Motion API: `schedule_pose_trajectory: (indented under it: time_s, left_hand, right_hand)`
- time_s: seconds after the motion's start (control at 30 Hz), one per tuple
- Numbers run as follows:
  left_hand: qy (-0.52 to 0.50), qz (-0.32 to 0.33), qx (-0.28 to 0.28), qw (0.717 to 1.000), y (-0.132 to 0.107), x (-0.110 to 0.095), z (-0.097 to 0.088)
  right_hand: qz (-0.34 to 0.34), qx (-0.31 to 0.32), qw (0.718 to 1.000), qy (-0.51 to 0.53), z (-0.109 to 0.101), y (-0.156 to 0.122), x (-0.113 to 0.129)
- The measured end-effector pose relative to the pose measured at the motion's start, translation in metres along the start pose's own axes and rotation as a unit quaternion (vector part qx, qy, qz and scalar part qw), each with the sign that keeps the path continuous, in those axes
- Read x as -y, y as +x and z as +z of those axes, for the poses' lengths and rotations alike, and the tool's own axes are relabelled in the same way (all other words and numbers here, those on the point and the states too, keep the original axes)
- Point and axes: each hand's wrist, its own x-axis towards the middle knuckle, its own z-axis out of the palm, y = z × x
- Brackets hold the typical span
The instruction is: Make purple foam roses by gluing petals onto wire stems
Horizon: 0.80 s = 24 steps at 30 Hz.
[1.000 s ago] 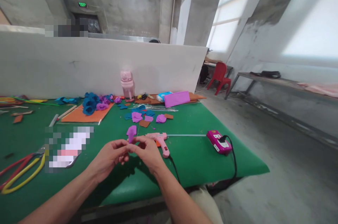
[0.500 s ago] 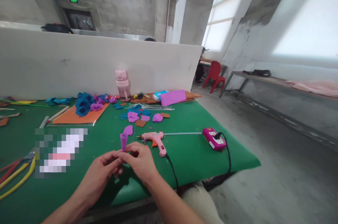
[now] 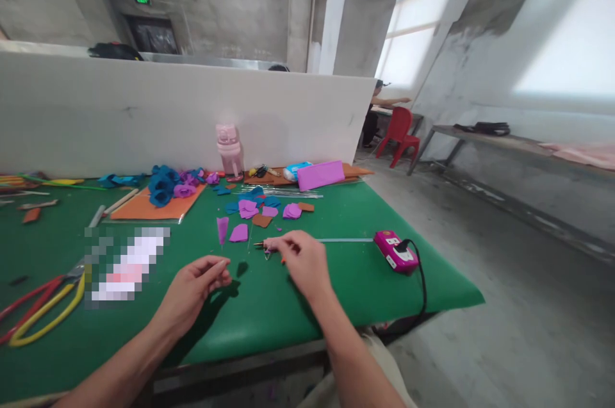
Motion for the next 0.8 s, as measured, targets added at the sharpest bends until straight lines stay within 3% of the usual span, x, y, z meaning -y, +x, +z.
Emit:
schedule_pose_trajectory:
  time_s: [0.07, 0.17, 0.37, 0.5, 0.8]
  left_hand:
    - [0.000, 0.002, -0.013, 1.000, 0.005, 0.003, -0.005]
    - [0.025, 0.017, -0.020, 0.999, 0.010, 0.003, -0.012]
    - [0.013, 0.038, -0.054, 0.998, 0.015, -0.005, -0.026]
    - [0.020, 0.061, -0.054, 0.996, 0.017, -0.007, -0.031]
    - [-0.006, 0.045, -0.030, 0.999, 0.015, -0.006, -0.037]
  right_hand:
    - [0.019, -0.022, 0.994, -0.104, -0.022, 0.009, -0.021]
    - [0.081, 0.062, 0.980, -0.171, -0.038, 0.012, -0.046]
    - [0.145, 0.170, 0.952, -0.207, -0.014, 0.004, -0.049]
    - [0.140, 0.174, 0.942, -0.252, -0.003, 0.011, -0.045]
    - [0.140, 0.152, 0.935, -0.287, -0.005, 0.028, -0.051]
